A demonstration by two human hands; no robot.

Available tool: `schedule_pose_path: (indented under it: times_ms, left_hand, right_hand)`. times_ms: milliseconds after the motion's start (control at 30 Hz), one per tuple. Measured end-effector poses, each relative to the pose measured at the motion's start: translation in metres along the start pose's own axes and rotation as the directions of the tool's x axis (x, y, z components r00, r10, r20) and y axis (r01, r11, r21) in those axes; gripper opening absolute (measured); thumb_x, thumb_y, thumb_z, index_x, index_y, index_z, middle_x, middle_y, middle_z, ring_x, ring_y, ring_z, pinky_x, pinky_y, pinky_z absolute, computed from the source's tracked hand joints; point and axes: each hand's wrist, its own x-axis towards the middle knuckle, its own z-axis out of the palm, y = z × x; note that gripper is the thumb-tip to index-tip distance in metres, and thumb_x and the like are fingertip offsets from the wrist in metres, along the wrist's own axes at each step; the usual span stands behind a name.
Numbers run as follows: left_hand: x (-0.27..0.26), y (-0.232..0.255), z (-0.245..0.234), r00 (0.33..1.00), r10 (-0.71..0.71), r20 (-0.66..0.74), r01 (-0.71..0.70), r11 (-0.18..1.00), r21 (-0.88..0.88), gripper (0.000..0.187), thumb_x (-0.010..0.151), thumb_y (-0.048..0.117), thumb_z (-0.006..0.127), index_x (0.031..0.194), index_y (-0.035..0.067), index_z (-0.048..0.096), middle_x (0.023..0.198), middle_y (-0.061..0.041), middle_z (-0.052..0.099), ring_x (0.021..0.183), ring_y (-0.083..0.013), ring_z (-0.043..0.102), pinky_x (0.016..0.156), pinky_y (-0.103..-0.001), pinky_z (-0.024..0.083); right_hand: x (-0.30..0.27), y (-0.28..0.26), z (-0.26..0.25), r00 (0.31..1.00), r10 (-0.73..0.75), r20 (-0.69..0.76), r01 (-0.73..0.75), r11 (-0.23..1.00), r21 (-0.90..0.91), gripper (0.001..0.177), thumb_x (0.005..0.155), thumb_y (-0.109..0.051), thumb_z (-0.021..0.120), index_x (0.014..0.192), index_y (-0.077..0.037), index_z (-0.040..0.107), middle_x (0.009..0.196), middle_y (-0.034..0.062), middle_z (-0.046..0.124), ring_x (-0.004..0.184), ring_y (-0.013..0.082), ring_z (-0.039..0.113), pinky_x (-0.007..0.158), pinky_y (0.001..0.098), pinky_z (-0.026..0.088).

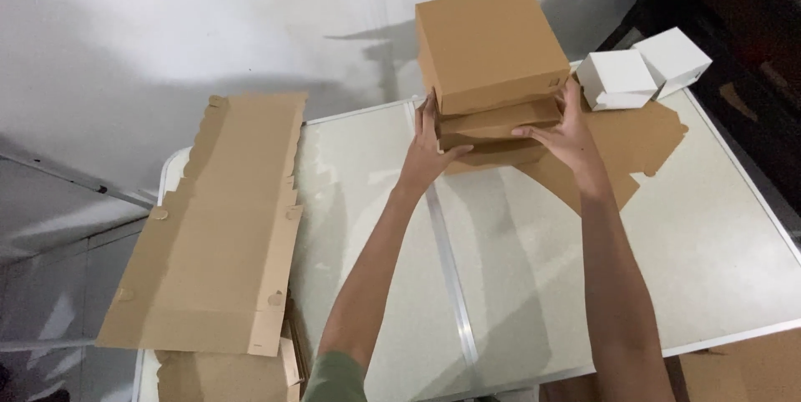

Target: Folding flat cardboard sheets into boxes and stacking them on a table.

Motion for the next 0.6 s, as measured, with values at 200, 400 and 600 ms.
schedule_pose_path:
  times_ms: [200,400,600]
  left_hand:
    - [-0.006,0.007,0.010,0.998,-0.029,-0.057,0.028,1.000,-0.009,0.091,0.096,0.028,0.070,0.164,0.031,0.009,0.161,-0.011,0.023,0.147,-0.0391,0.033,0.120,-0.047,0.042]
    - [-0.011,0.003,0.012,0.994,-0.109,-0.008,0.108,0.992,-0.065,0.103,0.082,0.054,0.078,0.162,0.030,0.017,0.161,-0.010,0.025,0.147,-0.0413,0.033,0.124,-0.046,0.036]
    - [-0.024,-0.016,0.020,0.996,-0.083,-0.025,0.082,0.997,-0.003,0.118,0.078,0.051,0.081,0.164,0.019,0.006,0.166,-0.019,0.011,0.149,-0.0460,0.024,0.124,-0.048,0.036]
  right_hand:
    - [-0.014,-0.007,0.002,0.995,0.087,-0.047,-0.084,0.994,0.064,0.112,0.077,-0.011,0.091,0.157,-0.018,0.013,0.165,0.0196,0.019,0.150,0.0501,0.020,0.116,0.0783,0.019]
    - [-0.022,0.009,0.004,0.995,0.018,-0.095,-0.016,0.999,0.031,0.100,0.091,-0.014,0.085,0.155,-0.022,0.009,0.164,0.0181,0.019,0.150,0.0472,0.020,0.117,0.0718,0.025]
    - [-0.035,-0.002,0.004,0.982,0.183,0.034,-0.184,0.983,0.012,0.121,0.080,-0.029,0.090,0.161,-0.020,0.001,0.169,0.0142,0.014,0.153,0.0405,0.020,0.121,0.0616,0.021]
